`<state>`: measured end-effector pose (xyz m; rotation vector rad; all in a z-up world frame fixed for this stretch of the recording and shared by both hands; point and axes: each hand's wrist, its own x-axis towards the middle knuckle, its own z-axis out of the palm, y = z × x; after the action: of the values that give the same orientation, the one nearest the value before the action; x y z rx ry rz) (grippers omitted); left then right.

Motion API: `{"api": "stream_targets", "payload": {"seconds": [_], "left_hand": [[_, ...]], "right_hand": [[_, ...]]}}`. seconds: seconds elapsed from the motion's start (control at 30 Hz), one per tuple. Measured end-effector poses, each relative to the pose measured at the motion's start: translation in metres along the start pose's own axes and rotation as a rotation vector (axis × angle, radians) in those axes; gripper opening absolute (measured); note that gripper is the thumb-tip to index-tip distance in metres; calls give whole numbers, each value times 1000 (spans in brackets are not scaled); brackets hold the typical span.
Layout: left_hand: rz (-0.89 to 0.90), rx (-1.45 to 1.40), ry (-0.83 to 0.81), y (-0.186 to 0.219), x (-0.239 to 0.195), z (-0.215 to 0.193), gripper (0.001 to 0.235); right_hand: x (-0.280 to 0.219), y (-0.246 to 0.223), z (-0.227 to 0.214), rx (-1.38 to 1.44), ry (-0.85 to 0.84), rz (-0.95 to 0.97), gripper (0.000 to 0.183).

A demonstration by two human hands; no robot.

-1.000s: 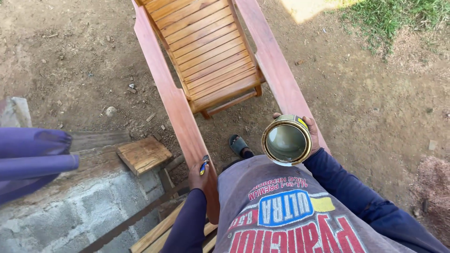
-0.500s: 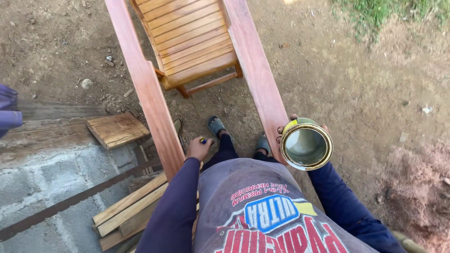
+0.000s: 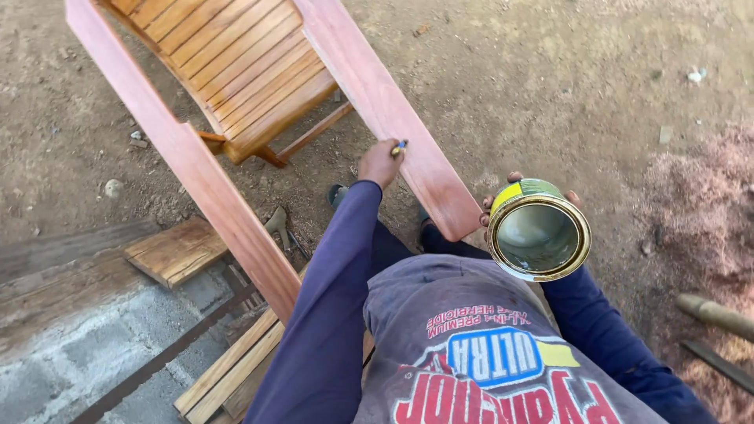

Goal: The person applies wood stain to a wooden slatted chair with a brush, holding a stain can in the other hand. They brush the armrests, frame, and seat slats, moving around the chair to coat different surfaces.

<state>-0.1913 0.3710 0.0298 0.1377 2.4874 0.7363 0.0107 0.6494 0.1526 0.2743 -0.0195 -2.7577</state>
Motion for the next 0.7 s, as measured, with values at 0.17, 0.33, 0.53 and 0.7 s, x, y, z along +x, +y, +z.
{"api": "stream_targets", "payload": {"seconds": [0.17, 0.33, 0.53, 0.7], "left_hand": [[57, 139, -20, 7, -12, 43, 29], [168, 173, -58, 22, -70, 98, 28], [222, 35, -362, 28, -92, 114, 28], [21, -80, -345, 21, -44, 66, 33]], "right_hand": [[-28, -9, -11, -55, 59, -87, 84], [-36, -15, -10, -48, 15, -119, 80], [-29, -23, -13, -8, 38, -108, 85], [-22, -25, -14, -72, 11, -84, 78]]}}
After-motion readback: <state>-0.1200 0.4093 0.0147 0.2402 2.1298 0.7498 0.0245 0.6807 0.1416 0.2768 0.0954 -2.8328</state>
